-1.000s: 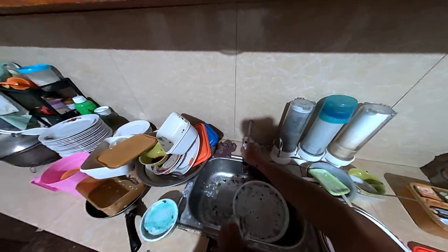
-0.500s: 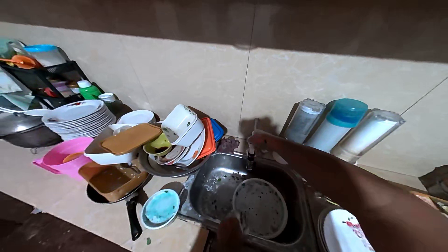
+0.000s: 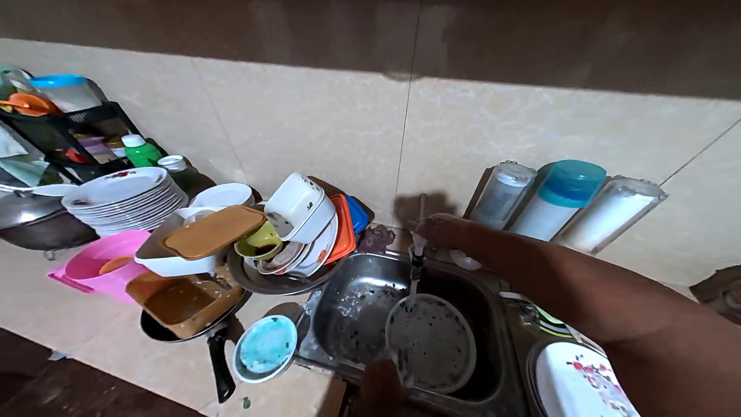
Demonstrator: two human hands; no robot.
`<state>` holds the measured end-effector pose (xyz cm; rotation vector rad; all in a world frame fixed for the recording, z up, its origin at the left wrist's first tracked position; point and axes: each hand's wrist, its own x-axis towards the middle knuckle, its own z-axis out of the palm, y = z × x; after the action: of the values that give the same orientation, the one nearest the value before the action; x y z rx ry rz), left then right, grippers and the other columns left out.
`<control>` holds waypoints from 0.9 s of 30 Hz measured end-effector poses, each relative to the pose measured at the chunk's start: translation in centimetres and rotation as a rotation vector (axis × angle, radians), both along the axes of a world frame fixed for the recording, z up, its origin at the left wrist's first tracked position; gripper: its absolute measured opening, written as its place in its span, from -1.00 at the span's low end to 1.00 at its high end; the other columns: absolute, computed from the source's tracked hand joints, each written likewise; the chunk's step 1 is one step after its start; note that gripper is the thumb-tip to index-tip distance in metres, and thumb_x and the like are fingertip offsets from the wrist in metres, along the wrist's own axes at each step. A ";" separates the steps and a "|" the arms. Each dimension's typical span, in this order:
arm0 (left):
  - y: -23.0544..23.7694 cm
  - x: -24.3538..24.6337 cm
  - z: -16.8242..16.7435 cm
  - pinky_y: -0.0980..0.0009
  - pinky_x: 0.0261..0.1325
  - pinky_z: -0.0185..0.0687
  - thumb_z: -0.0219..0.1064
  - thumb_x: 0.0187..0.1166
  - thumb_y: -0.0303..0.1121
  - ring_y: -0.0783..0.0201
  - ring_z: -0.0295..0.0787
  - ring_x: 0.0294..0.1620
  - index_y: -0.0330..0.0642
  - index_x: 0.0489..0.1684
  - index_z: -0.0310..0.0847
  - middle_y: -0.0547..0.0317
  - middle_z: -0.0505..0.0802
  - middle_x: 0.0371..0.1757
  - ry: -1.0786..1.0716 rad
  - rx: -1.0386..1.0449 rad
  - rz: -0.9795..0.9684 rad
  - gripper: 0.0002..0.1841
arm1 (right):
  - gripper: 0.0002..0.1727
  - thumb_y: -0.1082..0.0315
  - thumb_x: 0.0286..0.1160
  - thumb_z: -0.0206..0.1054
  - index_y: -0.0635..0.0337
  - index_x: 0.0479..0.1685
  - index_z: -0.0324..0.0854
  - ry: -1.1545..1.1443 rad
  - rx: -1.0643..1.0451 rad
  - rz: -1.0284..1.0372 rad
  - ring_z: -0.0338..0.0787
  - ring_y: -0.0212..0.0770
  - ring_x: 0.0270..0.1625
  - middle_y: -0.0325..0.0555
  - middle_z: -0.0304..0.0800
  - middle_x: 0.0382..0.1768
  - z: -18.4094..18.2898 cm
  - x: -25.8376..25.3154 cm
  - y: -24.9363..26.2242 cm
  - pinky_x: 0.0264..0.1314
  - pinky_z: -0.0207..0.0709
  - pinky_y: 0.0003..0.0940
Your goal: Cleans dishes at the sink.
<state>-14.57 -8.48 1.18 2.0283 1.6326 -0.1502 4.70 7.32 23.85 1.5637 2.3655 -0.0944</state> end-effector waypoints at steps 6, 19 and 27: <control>-0.5 -0.3 0.7 -0.20 0.37 0.59 0.42 0.53 0.02 -0.25 0.74 0.34 -0.29 0.49 0.57 -0.29 0.80 0.30 -0.026 -0.017 0.013 -0.34 | -0.42 0.45 0.74 0.10 0.46 0.71 0.17 1.160 0.420 -0.437 0.48 0.14 0.63 0.41 0.37 0.62 -12.0 0.6 -1.1 0.71 0.33 -0.09; -0.2 0.0 -0.6 -0.12 0.32 0.64 0.43 0.46 0.04 -0.16 0.78 0.30 -0.16 0.55 0.54 -0.16 0.82 0.30 0.028 0.012 0.032 -0.31 | -0.64 0.10 0.87 0.02 0.04 -0.38 0.41 1.934 -0.490 -0.949 0.32 -0.50 -0.76 -0.36 0.35 -0.71 -25.9 -5.5 2.7 -0.72 0.26 -0.64; -0.5 0.2 -0.4 -0.07 0.31 0.67 0.38 0.49 0.13 -0.11 0.81 0.26 -0.19 0.49 0.58 -0.15 0.86 0.22 0.020 0.058 0.037 -0.30 | -0.41 0.08 0.91 -0.15 0.29 0.69 0.31 0.673 -0.287 -0.710 0.45 0.25 0.66 0.34 0.45 0.60 -22.7 -4.8 2.2 0.68 0.26 0.22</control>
<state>-14.39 -8.98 0.80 2.0447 1.7041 -0.1115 -0.12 9.49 1.16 2.3809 1.9028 -1.2129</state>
